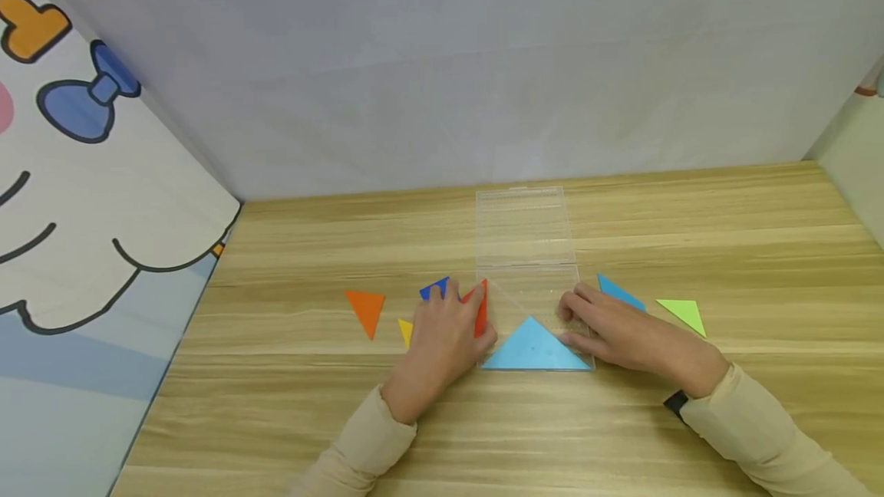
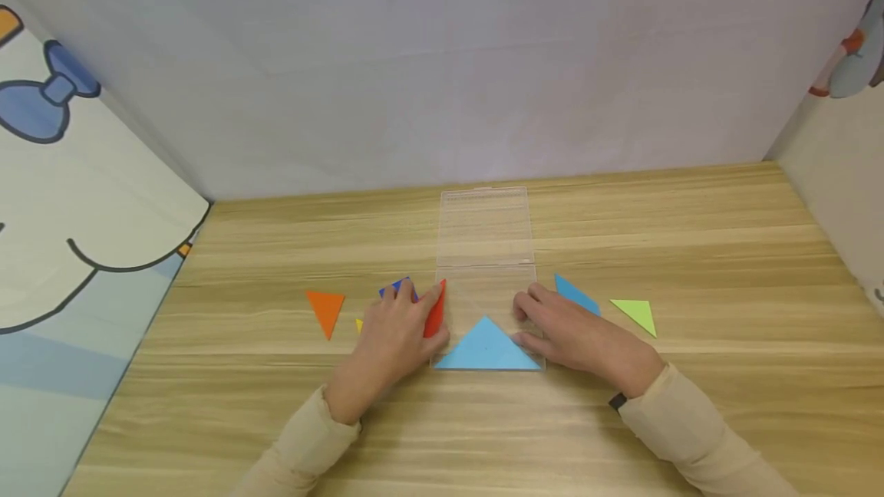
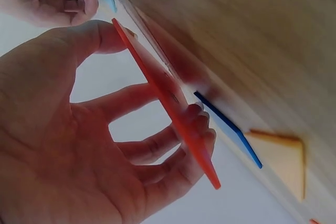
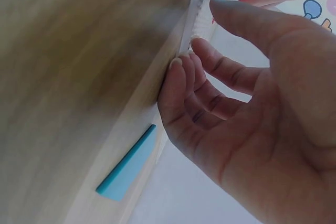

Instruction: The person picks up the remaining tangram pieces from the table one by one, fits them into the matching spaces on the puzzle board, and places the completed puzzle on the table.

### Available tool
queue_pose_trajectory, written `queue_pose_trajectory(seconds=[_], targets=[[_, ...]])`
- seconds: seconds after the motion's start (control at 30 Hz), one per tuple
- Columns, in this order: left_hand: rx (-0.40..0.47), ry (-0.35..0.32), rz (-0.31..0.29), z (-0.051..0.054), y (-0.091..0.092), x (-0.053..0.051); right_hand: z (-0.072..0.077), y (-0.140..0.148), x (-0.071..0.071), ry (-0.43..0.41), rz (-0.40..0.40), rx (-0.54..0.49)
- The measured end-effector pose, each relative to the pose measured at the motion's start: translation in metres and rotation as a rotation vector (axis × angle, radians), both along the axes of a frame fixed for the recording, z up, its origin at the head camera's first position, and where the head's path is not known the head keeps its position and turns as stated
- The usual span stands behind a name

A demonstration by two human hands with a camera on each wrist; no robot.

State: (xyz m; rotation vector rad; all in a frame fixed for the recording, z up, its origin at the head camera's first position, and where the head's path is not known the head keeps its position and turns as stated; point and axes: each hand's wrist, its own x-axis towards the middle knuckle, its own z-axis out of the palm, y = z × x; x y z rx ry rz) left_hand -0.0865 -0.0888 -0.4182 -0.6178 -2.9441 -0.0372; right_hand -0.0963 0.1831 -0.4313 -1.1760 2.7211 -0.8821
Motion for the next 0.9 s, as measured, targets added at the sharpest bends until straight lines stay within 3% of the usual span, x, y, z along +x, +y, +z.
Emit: queue_pose_trajectory(seconds=[0.27, 0.5, 0.7, 0.9], targets=[[-0.053, -0.063, 0.065, 0.001, 0.009, 0.002, 0.006, -0.001, 0.002, -0.039, -0.014, 0.026], [-0.065, -0.102, 0.074, 0.000, 0.012, 0.001, 0.007, -0.002, 0.002, -0.036, -0.010, 0.029], [-0.069, -0.175, 0.034, 0.002, 0.009, 0.000, 0.009, -0.001, 0.002, -0.060, -0.019, 0.046], [-0.014, -0.272, -0.032, 0.006, 0.003, -0.003, 0.007, -0.001, 0.001, -0.051, -0.016, 0.034]])
